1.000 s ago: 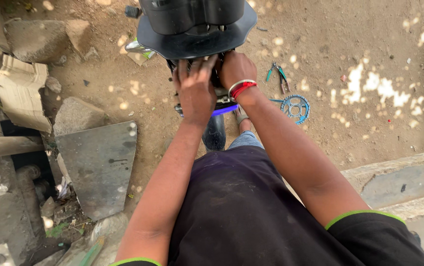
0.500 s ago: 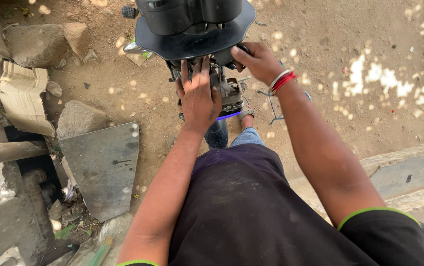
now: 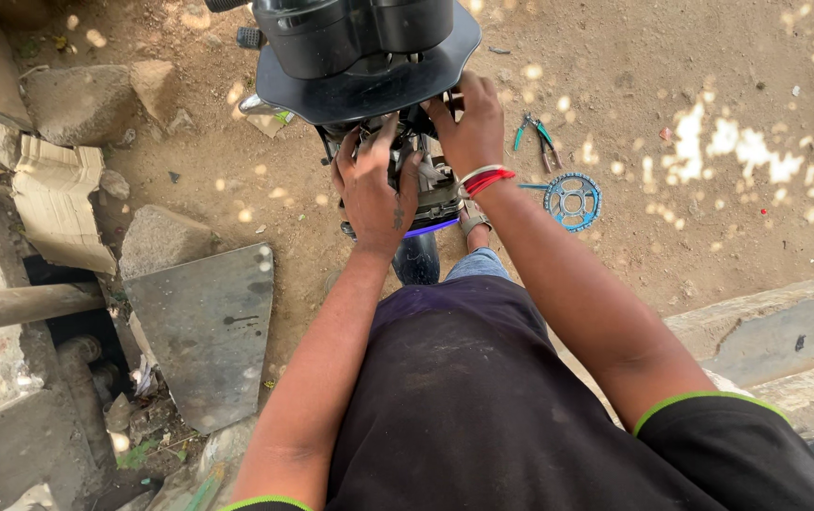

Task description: The person attaches a light and a front panel to a motorcycle by hand and using a wrench.

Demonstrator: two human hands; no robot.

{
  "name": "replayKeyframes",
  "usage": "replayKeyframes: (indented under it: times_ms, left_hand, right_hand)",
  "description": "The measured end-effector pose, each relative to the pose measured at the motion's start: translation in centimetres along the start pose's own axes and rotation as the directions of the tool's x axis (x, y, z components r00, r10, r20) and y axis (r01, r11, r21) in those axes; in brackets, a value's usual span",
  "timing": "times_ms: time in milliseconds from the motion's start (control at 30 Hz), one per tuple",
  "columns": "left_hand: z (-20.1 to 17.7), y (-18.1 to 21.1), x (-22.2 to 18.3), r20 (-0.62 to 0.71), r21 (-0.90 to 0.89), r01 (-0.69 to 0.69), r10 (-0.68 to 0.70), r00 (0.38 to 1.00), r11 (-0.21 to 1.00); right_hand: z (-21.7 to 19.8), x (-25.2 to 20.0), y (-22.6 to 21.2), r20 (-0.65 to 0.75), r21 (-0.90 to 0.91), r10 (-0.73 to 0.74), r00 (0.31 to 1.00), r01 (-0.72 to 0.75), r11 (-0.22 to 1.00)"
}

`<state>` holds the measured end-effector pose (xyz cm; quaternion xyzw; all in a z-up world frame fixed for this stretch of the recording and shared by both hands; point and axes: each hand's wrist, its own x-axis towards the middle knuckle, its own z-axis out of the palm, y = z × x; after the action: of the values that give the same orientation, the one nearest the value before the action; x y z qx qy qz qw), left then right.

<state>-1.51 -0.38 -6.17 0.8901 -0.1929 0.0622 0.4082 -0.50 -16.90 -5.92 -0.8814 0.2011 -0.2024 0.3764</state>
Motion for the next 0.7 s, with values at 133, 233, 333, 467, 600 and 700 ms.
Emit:
replayKeyframes:
  times_ms: [133,233,333,467,600,700]
  left_hand:
    - [0.3,0.1,0.0,0.023,0.086,0.031,-0.033,0.999,0.996]
    - [0.5,0.0,0.3,0.007,0.135,0.004,-0.005,1.000,0.991]
    - [0.7,-0.3,0.2,-0.034,0.123,-0.026,0.031,0.999,0.992]
    - [1.0,-0.6,0.0,-0.042,0.108,-0.026,0.031,0.999,0.994]
    - [1.4,-0.7,0.6,-0.016,0.147,-0.021,0.024,1.000,0.989]
    - [1.4,-0.6,1.2,-0.011,0.177,0.031,-0.029,1.000,0.984]
  right_hand:
    - [-0.1,-1.3,0.5,0.203,-0.209,-0.062,0.977,0.105,0.972]
    - [0.4,-2.0,1.2,0.345,-0.255,-0.121,0.931,0.217,0.942]
    - [1.7,-2.1,1.9,0.265,-0.143,-0.098,0.959,0.140,0.980]
    - [3.0,-1.0,2.6,0.274,0.116,0.153,0.950,-0.191,0.975]
    - [3.1,-1.4,1.7,0.258,0.147,0.215,0.942,-0.258,0.955]
    - [2.1,-2.7,0.3,0.165,0.065,0.018,0.986,-0.029,0.997]
